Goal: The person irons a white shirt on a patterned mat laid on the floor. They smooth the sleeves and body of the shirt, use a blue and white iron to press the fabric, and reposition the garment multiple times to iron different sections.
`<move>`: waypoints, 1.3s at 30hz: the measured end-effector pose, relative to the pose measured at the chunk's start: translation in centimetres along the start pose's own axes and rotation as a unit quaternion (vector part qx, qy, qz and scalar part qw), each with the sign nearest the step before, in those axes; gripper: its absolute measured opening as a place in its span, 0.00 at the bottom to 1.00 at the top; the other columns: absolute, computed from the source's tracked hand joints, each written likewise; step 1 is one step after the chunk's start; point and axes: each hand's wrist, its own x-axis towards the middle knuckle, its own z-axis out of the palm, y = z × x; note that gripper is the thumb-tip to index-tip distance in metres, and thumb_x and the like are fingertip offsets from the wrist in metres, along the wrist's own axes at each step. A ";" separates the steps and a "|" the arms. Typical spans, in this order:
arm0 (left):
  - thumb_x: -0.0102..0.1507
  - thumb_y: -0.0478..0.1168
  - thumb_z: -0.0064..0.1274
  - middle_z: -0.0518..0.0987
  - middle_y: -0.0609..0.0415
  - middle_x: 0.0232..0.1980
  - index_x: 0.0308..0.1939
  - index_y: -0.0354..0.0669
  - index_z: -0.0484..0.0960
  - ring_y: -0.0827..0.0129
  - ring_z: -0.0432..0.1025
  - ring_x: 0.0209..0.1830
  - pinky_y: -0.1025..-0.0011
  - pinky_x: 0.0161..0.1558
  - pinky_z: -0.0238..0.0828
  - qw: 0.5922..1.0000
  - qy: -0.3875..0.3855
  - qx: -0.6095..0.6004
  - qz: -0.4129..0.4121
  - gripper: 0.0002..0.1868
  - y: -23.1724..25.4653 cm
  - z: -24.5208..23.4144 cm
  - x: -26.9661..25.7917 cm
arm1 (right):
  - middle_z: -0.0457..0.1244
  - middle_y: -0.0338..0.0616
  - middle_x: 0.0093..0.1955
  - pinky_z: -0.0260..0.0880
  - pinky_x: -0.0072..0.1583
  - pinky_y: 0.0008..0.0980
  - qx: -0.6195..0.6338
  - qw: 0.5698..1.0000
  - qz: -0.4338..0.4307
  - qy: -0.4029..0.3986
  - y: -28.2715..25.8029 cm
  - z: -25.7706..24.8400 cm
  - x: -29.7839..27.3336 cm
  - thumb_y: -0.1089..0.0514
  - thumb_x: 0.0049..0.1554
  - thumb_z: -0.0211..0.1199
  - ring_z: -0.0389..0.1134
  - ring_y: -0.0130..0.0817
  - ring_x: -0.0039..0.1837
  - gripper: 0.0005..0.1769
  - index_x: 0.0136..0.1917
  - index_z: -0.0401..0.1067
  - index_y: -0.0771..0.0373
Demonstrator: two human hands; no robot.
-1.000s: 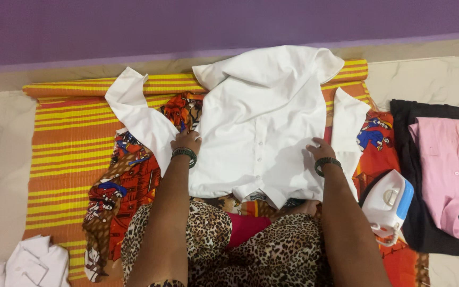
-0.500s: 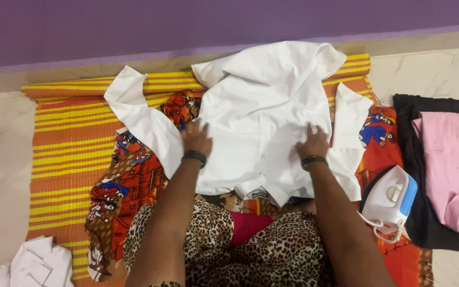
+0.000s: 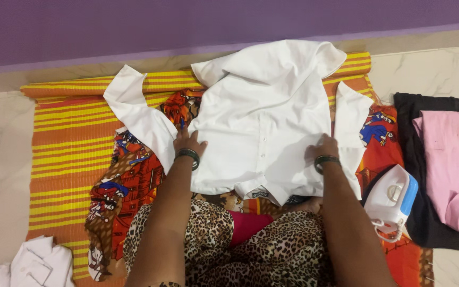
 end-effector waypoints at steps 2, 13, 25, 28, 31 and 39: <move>0.63 0.65 0.48 0.46 0.50 0.84 0.72 0.60 0.69 0.53 0.47 0.81 0.51 0.75 0.49 0.998 -0.001 -0.066 -0.016 0.35 -0.6 0.4 0.8 | 0.60 0.68 0.63 0.70 0.58 0.45 0.093 0.993 0.004 0.075 0.7 -0.4 0.0 0.52 0.44 0.81 0.64 0.59 0.61 0.51 0.71 0.57 0.70; 0.64 0.57 0.55 0.71 0.61 0.71 0.60 0.53 0.81 0.59 0.56 0.75 0.55 0.75 0.52 0.999 0.036 -0.040 -0.002 0.24 1.7 -3.3 -0.6 | 0.70 0.58 0.53 0.73 0.46 0.37 0.295 0.941 0.145 -0.078 2.1 2.2 3.3 0.61 0.56 0.70 0.71 0.41 0.45 0.31 0.69 0.66 0.74; 0.51 0.49 0.69 0.52 0.34 0.78 0.68 0.42 0.70 0.39 0.47 0.77 0.42 0.70 0.46 0.923 0.319 -0.139 0.166 0.44 1.9 0.1 1.6 | 0.52 0.56 0.73 0.70 0.57 0.36 0.413 0.878 -0.174 0.169 -1.2 0.1 2.0 0.67 0.48 0.71 0.65 0.43 0.60 0.49 0.77 0.49 0.68; 0.57 0.50 0.65 0.69 0.43 0.70 0.60 0.47 0.79 0.46 0.58 0.74 0.45 0.73 0.55 0.953 0.210 -0.093 0.199 0.29 2.7 1.9 0.8 | 0.66 0.56 0.63 0.71 0.60 0.36 0.200 0.969 -0.139 0.049 -1.6 0.6 1.0 0.58 0.54 0.70 0.70 0.41 0.59 0.30 0.69 0.68 0.61; 0.61 0.50 0.60 0.77 0.53 0.64 0.58 0.52 0.82 0.56 0.66 0.69 0.54 0.72 0.67 0.955 0.076 -0.114 0.264 0.22 4.8 3.3 -1.3 | 0.75 0.49 0.54 0.73 0.59 0.35 0.137 0.965 -0.158 -0.158 -1.1 2.3 0.0 0.47 0.54 0.66 0.75 0.37 0.54 0.22 0.61 0.77 0.52; 0.62 0.52 0.62 0.58 0.56 0.76 0.67 0.58 0.74 0.56 0.49 0.79 0.44 0.69 0.62 0.964 -0.176 0.146 0.134 0.30 7.2 0.3 -7.4 | 0.72 0.44 0.60 0.72 0.63 0.42 -0.204 0.918 -0.059 -0.335 2.4 3.3 -0.4 0.38 0.50 0.68 0.74 0.42 0.60 0.28 0.59 0.80 0.52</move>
